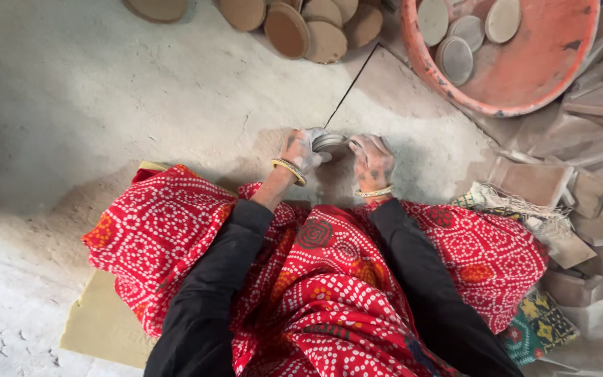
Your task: The person sits on the floor and shapes round clay discs by hand, rubbing and rotating each disc against the floor to smooth its edge, dusting it with powder, and placing finished discs into a pile beside a basin. Other workers nearby handle similar discs.
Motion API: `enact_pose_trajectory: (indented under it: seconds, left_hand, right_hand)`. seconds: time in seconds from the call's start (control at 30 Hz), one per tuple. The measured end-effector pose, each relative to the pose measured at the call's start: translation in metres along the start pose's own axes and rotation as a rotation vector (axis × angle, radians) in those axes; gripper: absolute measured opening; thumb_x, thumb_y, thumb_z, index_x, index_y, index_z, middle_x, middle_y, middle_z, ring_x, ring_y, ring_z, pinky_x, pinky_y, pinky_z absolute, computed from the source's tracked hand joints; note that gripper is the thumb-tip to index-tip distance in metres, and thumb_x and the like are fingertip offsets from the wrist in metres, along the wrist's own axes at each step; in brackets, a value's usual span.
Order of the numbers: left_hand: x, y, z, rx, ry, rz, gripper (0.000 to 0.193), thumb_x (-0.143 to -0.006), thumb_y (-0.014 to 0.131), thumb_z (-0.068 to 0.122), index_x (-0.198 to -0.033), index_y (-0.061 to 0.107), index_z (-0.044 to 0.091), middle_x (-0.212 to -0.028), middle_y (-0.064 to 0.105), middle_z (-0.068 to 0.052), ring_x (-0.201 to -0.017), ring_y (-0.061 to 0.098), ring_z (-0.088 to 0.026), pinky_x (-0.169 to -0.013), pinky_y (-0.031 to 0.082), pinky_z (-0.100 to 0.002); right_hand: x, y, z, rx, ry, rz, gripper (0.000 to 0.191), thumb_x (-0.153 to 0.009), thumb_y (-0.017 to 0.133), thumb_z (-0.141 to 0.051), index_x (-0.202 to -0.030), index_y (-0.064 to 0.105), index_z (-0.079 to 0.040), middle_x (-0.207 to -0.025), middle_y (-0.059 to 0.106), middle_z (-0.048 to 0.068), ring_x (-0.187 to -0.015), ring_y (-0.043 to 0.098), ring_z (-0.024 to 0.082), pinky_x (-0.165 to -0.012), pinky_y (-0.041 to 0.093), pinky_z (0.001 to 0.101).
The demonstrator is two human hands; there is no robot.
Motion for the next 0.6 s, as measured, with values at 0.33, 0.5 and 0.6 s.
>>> enact_pose_trajectory:
  seconds: [0.33, 0.5, 0.6]
  left_hand:
    - [0.010, 0.013, 0.004, -0.143, -0.058, -0.031, 0.034, -0.082, 0.077, 0.019, -0.115, 0.072, 0.013, -0.100, 0.075, -0.012, -0.092, 0.075, -0.027, -0.085, 0.060, -0.036]
    - [-0.004, 0.024, -0.025, 0.230, -0.096, -0.075, 0.052, -0.070, 0.081, 0.012, -0.118, 0.069, 0.000, -0.107, 0.078, -0.012, -0.097, 0.074, -0.021, -0.087, 0.060, -0.033]
    - [-0.009, 0.018, -0.027, 0.016, 0.089, 0.037, 0.058, -0.061, 0.091, 0.007, -0.114, 0.068, -0.005, -0.109, 0.073, -0.017, -0.099, 0.068, -0.023, -0.087, 0.056, -0.035]
  right_hand:
    - [-0.004, 0.019, -0.036, 0.240, -0.204, -0.118, 0.020, -0.082, 0.067, -0.003, -0.100, 0.074, -0.006, -0.096, 0.073, 0.006, -0.084, 0.065, 0.028, -0.074, 0.051, 0.0421]
    - [0.007, -0.004, 0.017, 0.052, 0.083, -0.091, 0.012, -0.091, 0.068, -0.007, -0.101, 0.074, -0.005, -0.097, 0.071, 0.011, -0.088, 0.066, 0.033, -0.078, 0.052, 0.0433]
    - [0.019, -0.007, 0.036, -0.028, 0.176, -0.059, 0.008, -0.093, 0.071, -0.011, -0.098, 0.073, -0.004, -0.095, 0.071, 0.013, -0.089, 0.065, 0.035, -0.079, 0.053, 0.0447]
Point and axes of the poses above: each hand's wrist, its own x-axis away from the middle knuckle, its own y-axis out of the palm, z = x × y, the point moved 8 cm from there along -x, towards the middle knuckle
